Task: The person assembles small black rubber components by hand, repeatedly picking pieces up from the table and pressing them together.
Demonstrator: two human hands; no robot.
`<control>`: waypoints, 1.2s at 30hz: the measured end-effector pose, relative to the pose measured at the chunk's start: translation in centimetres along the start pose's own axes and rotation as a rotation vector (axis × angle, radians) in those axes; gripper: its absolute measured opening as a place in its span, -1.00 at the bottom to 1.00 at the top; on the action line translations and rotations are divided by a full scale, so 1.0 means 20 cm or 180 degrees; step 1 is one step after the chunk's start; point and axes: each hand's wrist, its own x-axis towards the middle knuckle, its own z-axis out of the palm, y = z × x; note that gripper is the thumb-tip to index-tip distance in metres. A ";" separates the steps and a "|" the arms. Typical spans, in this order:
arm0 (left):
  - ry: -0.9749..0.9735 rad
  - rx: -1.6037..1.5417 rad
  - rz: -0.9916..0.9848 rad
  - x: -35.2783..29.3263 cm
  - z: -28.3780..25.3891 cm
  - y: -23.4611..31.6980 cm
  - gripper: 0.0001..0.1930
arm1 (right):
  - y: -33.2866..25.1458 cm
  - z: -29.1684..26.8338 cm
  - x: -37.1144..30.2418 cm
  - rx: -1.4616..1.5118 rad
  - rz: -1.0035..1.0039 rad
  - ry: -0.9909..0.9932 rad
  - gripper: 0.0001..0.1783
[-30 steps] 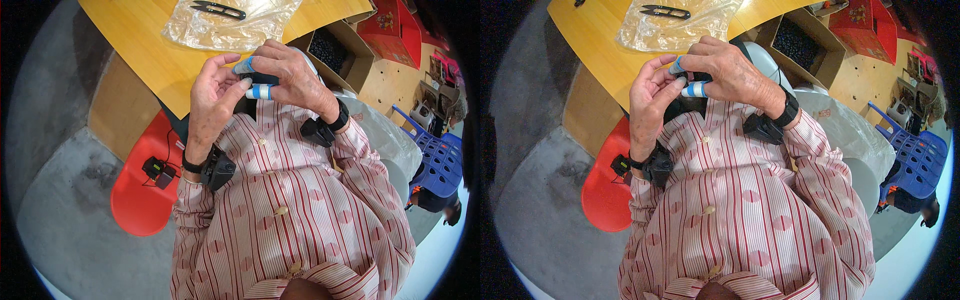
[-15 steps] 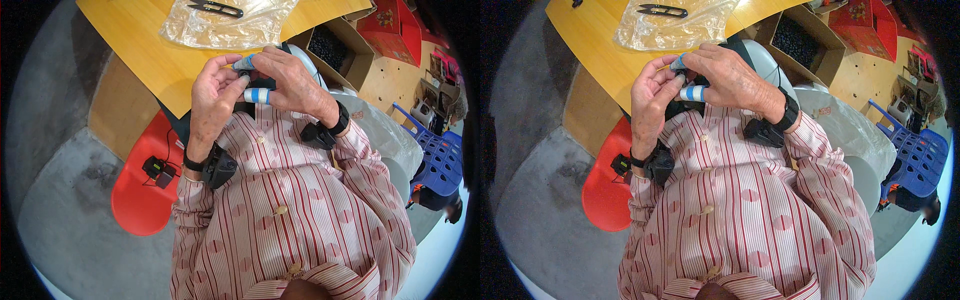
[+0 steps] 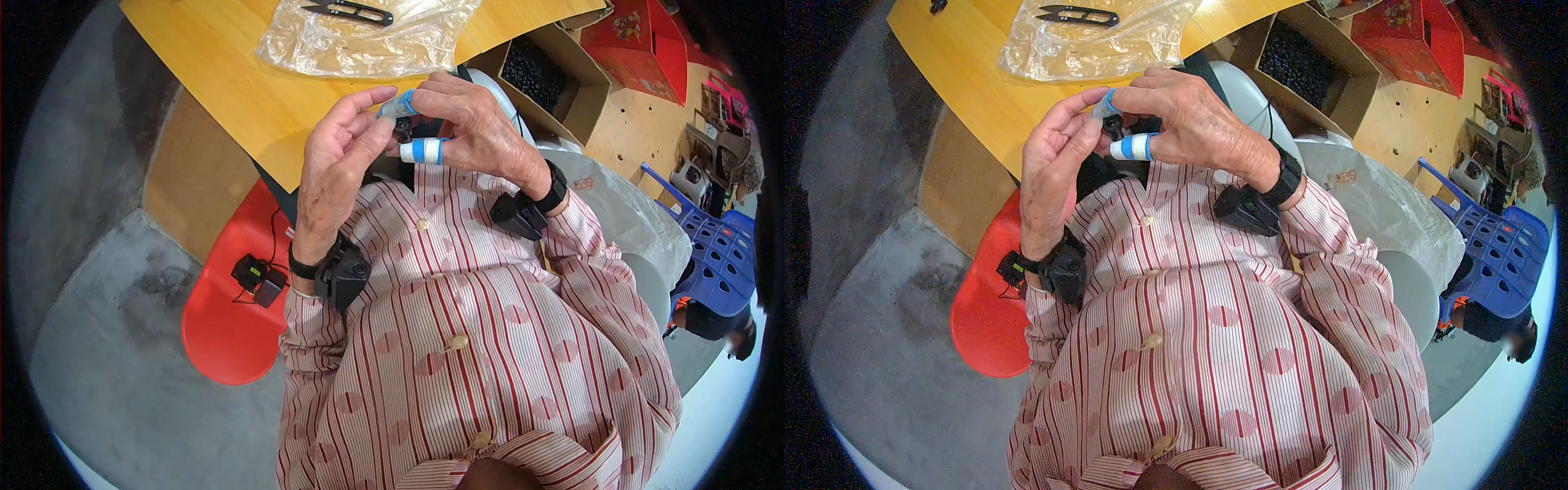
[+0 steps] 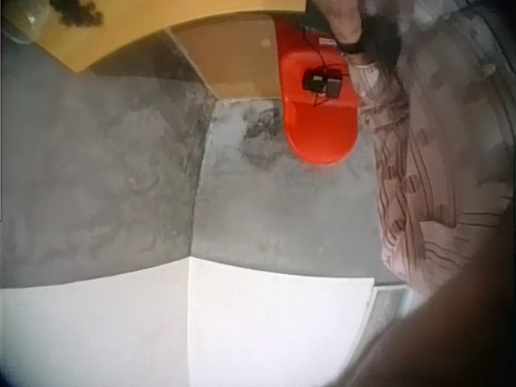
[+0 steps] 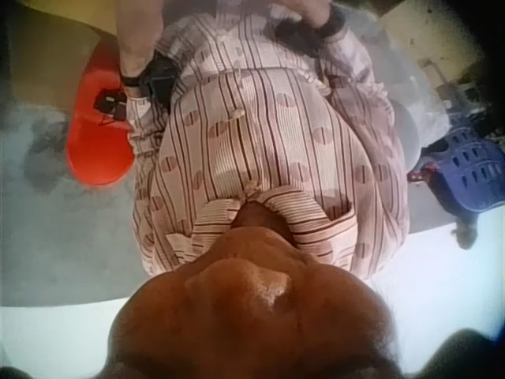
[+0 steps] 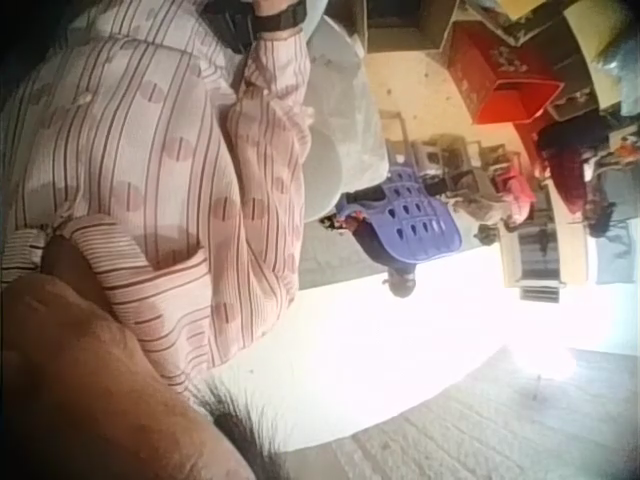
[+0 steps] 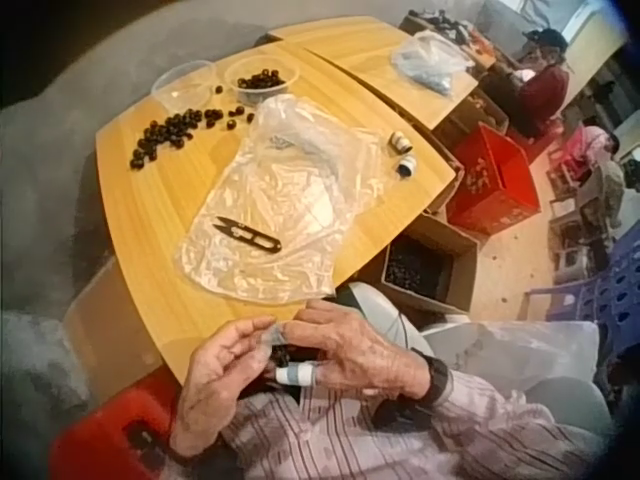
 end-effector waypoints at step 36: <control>0.0010 -0.0420 -0.0236 0.02 0.00 -0.04 -0.66 | 0.00 0.01 -0.04 0.0071 0.0289 -0.0090 -0.65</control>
